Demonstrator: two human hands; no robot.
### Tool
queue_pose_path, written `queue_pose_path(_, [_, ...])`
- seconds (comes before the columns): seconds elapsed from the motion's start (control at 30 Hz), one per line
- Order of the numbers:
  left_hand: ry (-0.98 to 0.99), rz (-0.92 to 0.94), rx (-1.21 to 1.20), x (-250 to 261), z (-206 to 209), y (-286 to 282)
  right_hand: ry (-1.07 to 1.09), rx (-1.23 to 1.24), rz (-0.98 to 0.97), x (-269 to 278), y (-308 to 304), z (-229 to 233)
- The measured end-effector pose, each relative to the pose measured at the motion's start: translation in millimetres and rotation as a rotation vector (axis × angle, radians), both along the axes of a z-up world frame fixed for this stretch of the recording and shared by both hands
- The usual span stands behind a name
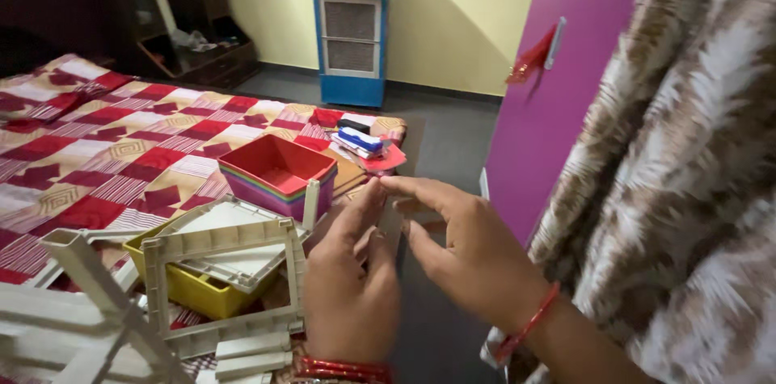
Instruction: The person assembles white plastic frame components on a bed by connecting interlocking pieces and inserting short rods into the frame's slots. The person handles the frame sections and rods by hand, progressively building a larger structure.
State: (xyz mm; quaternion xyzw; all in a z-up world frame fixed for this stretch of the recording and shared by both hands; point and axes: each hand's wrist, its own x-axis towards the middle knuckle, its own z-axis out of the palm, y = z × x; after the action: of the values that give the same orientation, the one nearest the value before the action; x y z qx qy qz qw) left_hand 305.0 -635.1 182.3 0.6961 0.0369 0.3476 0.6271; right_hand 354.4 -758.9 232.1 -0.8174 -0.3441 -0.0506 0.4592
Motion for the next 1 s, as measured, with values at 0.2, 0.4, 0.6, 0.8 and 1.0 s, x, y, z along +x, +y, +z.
queue_pose_path(0.2, [0.05, 0.137, -0.021, 54, 1, 5, 0.074, 0.026, 0.152, 73, 13, -5])
queue_pose_path(0.4, [0.023, 0.179, -0.134, 82, -3, 18, 0.144, 0.033, 0.283, 120, 33, -11])
queue_pose_path(0.6, [0.078, 0.253, -0.118, 113, -19, 47, 0.138, 0.016, 0.369, 162, 67, -31])
queue_pose_path(0.8, [0.136, 0.313, -0.164, 162, -42, 84, 0.175, 0.01, 0.386, 210, 113, -56])
queue_pose_path(1.0, [0.143, 0.364, -0.097, 206, -67, 122, 0.21, 0.024, 0.369, 248, 154, -79])
